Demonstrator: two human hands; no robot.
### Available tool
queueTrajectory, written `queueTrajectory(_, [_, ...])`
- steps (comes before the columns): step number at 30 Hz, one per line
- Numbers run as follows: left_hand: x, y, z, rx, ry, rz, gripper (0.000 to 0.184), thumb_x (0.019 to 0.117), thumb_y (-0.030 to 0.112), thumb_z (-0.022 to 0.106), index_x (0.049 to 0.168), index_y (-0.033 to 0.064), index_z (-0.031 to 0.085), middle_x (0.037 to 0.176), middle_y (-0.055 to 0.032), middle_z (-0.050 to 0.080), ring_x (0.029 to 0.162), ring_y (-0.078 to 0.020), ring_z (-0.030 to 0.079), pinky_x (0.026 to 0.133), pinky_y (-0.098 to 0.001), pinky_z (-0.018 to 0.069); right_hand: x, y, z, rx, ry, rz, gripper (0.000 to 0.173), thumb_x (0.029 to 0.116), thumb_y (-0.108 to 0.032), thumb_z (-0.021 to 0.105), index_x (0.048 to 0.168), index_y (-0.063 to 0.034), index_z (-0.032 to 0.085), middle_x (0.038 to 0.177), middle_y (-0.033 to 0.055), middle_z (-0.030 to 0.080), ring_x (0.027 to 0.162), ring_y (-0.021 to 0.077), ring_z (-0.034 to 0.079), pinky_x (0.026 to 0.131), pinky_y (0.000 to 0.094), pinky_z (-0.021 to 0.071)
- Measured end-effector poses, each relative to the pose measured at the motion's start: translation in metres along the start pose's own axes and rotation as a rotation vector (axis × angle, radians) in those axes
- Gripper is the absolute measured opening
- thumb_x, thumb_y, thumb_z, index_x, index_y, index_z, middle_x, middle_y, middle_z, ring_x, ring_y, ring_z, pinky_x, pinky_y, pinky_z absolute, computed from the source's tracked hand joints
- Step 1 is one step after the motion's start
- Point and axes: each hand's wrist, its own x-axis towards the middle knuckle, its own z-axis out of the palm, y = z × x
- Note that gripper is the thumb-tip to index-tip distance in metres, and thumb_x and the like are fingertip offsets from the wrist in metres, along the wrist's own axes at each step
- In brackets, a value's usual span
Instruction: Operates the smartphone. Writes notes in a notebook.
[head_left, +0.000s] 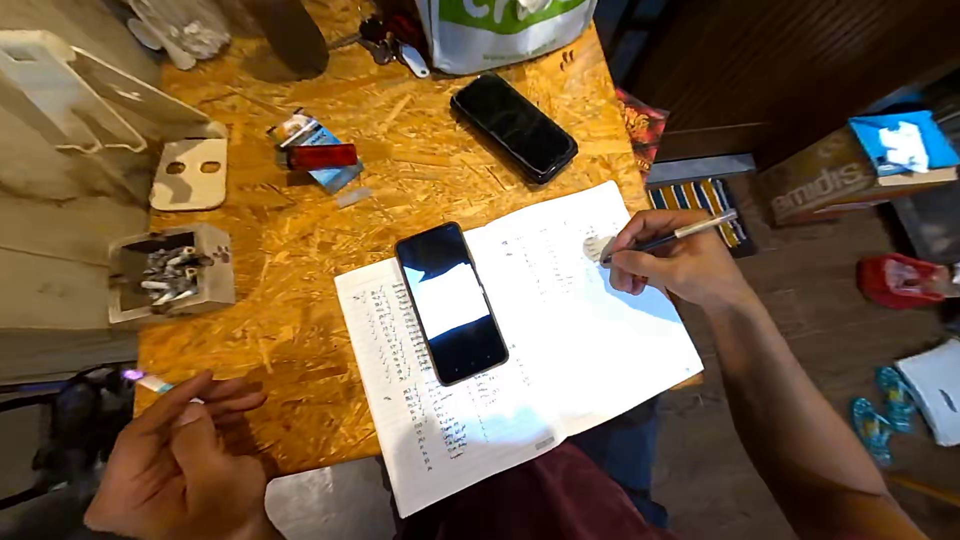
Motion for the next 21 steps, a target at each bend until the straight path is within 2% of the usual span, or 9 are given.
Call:
queueTrajectory(7, [0.0001, -0.0069, -0.0053, 0.054, -0.001, -0.004, 0.033, 0.1084, 0.01, 0.037, 0.125, -0.0104, 0.057, 0.1, -0.0078, 0.07, 0.08, -0.0129, 0.071, 0.072, -0.0281, 0.0611, 0.0024, 0.0024, 0.0024, -0.011, 0.054, 0.051, 0.005, 0.0874, -0.002, 0.072, 0.09, -0.0037, 0.068, 0.067, 0.006, 0.07, 0.051, 0.0141, 0.066, 0.045, 0.0264, 0.0572])
queueTrajectory(21, [-0.0004, -0.0096, -0.0063, 0.006, 0.004, 0.021, 0.032, 0.1083, 0.01, 0.039, 0.127, -0.0085, 0.057, 0.101, -0.0066, 0.071, 0.081, -0.0139, 0.071, 0.074, -0.029, 0.0612, 0.0029, 0.0023, 0.0028, -0.065, 0.041, 0.042, 0.004, 0.0859, -0.004, 0.073, 0.088, -0.0039, 0.069, 0.066, 0.0052, 0.069, 0.051, 0.0132, 0.066, 0.046, 0.0262, 0.0577])
